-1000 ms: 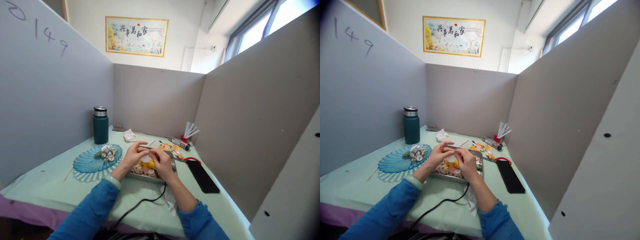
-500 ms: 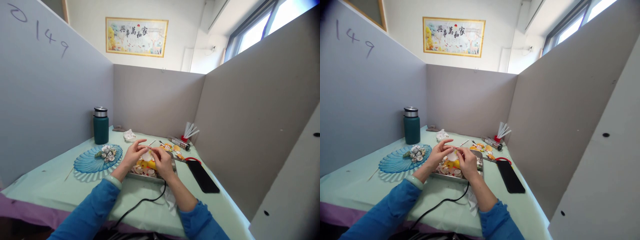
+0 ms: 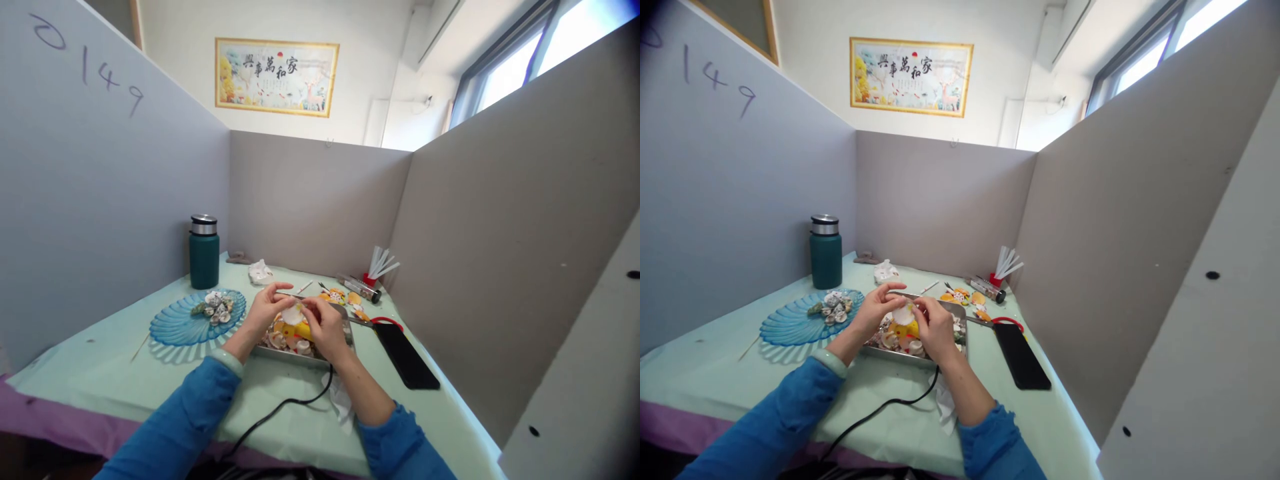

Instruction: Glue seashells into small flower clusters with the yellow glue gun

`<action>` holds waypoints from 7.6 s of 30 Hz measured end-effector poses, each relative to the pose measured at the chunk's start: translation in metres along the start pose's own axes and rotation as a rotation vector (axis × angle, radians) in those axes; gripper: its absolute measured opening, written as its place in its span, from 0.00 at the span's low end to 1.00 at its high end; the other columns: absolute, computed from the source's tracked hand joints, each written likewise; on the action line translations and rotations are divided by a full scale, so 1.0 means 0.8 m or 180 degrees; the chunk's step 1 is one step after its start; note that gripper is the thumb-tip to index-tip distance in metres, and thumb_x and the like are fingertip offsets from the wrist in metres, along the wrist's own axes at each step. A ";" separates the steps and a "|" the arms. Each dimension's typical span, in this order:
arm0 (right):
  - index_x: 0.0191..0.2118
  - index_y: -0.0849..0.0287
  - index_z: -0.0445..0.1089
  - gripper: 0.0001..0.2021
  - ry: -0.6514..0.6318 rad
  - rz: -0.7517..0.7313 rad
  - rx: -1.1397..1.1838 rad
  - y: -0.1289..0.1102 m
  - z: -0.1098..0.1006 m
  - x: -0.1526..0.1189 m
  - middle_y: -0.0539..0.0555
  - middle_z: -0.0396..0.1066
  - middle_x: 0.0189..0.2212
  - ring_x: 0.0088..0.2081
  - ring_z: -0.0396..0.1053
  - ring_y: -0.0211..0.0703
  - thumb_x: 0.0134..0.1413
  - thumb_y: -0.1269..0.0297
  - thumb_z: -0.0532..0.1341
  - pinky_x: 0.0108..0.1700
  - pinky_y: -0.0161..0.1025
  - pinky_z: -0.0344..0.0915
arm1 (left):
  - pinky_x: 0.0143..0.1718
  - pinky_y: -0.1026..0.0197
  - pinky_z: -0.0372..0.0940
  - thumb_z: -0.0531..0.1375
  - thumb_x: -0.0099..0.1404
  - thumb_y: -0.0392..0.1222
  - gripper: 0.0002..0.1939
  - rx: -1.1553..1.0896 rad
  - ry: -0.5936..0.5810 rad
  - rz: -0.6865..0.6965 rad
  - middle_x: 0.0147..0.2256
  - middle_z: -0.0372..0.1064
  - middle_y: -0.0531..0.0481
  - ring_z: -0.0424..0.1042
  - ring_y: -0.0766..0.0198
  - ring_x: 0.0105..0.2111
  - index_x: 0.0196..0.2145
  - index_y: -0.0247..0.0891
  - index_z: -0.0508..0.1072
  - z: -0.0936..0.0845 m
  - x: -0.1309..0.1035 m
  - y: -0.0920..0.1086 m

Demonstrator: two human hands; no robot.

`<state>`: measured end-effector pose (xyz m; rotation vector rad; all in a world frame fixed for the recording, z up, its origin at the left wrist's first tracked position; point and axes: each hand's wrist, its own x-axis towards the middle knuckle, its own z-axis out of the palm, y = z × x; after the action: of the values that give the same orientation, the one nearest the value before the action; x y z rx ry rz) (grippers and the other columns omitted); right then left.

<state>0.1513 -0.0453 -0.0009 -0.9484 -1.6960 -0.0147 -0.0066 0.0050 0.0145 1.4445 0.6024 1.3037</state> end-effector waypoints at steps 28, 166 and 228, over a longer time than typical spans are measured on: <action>0.44 0.57 0.69 0.12 -0.0080 0.0039 0.0168 -0.001 -0.004 0.002 0.53 0.71 0.33 0.34 0.69 0.40 0.61 0.65 0.50 0.38 0.36 0.65 | 0.26 0.67 0.60 0.67 0.49 0.47 0.32 -0.0275 -0.0189 -0.0130 0.25 0.68 0.55 0.67 0.69 0.23 0.50 0.35 0.65 0.000 -0.001 0.000; 0.62 0.55 0.53 0.31 -0.0229 -0.0192 -0.0172 0.011 0.003 -0.002 0.57 0.66 0.45 0.35 0.67 0.43 0.51 0.75 0.54 0.40 0.41 0.67 | 0.36 0.57 0.73 0.62 0.59 0.38 0.15 -0.1190 -0.0759 -0.0835 0.39 0.73 0.41 0.74 0.61 0.35 0.44 0.32 0.72 -0.005 -0.002 0.007; 0.43 0.58 0.67 0.10 0.0323 0.0061 -0.0104 0.008 0.003 0.000 0.56 0.68 0.38 0.36 0.66 0.43 0.58 0.69 0.53 0.38 0.40 0.64 | 0.40 0.55 0.67 0.69 0.37 0.34 0.43 0.2662 0.1144 -0.1062 0.40 0.73 0.40 0.74 0.51 0.40 0.53 0.32 0.60 -0.272 0.041 0.026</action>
<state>0.1534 -0.0400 -0.0049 -0.9725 -1.5972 -0.0770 -0.2041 0.1052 0.0151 1.6492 1.6996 1.0834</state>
